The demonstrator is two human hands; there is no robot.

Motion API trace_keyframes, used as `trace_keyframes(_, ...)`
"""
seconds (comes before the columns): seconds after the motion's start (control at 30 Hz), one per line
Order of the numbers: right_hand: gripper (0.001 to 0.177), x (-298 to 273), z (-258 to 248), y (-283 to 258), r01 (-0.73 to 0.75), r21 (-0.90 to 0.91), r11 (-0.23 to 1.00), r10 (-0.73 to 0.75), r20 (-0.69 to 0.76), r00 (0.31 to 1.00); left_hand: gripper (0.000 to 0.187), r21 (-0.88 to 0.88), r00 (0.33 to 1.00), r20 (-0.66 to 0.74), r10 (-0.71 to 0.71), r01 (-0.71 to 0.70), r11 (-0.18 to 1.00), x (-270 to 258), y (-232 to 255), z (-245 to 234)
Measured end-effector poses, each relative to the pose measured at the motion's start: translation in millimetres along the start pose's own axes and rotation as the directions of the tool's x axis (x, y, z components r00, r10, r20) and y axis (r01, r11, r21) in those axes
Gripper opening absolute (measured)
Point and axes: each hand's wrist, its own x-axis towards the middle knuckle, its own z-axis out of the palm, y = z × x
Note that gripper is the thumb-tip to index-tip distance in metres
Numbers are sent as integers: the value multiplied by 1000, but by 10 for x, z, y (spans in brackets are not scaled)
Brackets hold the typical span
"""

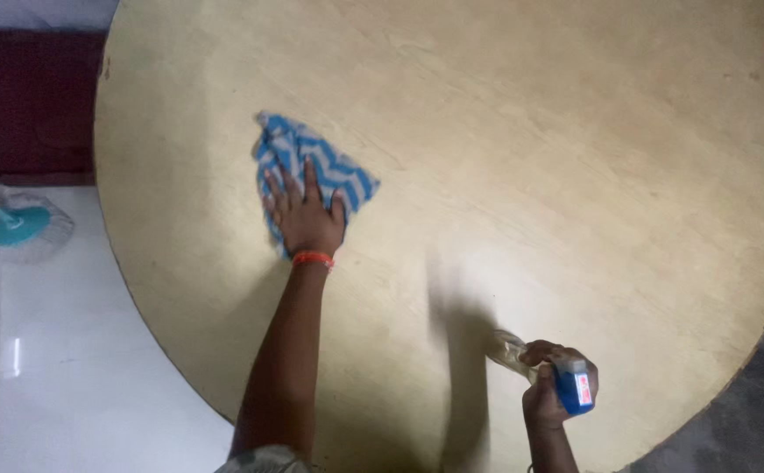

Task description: The person sprays a cleaning solution onto a large round wooden table and wipes the surface with a blue and white striped cloth. The person moves around the table, repeatedly spraying and wiping different sections to clean the entire surface.

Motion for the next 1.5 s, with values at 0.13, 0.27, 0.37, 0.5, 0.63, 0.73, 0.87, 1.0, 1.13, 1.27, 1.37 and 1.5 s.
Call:
trace_keyframes(0.13, 34, -15, 44, 91, 40, 16, 999, -39, -46, 998, 75, -22, 987, 73, 140, -139, 990, 348, 520, 286)
trace_keyframes(0.27, 36, -69, 11, 140, 17, 66, 998, -14, -46, 999, 76, -164, 842, 247, 480, -452, 877, -214, 1499, 640)
trace_keyframes(0.37, 37, -98, -82, 217, 21, 94, 995, -16, -49, 999, 65, -180, 607, 326, 725, -712, 678, -1103, 2142, 753)
trace_keyframes(0.5, 37, -95, -97, 229, 39, 136, 990, -38, -7, 999, 62, -301, 619, 229, 751, -689, 659, -1633, 1938, 673)
trace_keyframes(0.63, 38, -120, -124, 204, -22, 113, 993, 24, -15, 1000, 63, -216, 731, 291, 617, -578, 787, -1026, 1471, 604)
trace_keyframes(0.73, 36, -72, -93, 219, -5, 125, 992, 7, -12, 1000, 65, -117, 877, 217, 429, -413, 903, -494, 779, 379)
trace_keyframes(0.87, 35, -21, -76, 233, -3, 147, 989, 2, 6, 1000, 71, 13, 977, -13, 215, -214, 977, -326, -127, 78)
trace_keyframes(1.0, 29, -14, -71, 233, -6, 164, 986, 5, 7, 1000, 65, -46, 993, 74, -95, 98, 994, -586, -859, -258)
trace_keyframes(1.13, 23, 27, -10, 228, 24, 161, 987, -25, 6, 1000, 65, 32, 970, -55, -238, 240, 970, -1326, -1174, -489)
trace_keyframes(1.27, 23, 48, 46, 210, 21, 98, 995, -22, 3, 1000, 72, 216, 959, -38, -279, 281, 935, -1734, -730, -319)
trace_keyframes(1.37, 22, 72, 61, 192, 3, 93, 996, -4, 5, 1000, 76, 255, 977, 153, -149, 107, 961, -1925, -39, -67)
trace_keyframes(1.5, 20, 103, 83, 145, -12, 75, 997, 11, 17, 1000, 72, -24, 973, 120, 199, -197, 980, -1932, 930, 121)
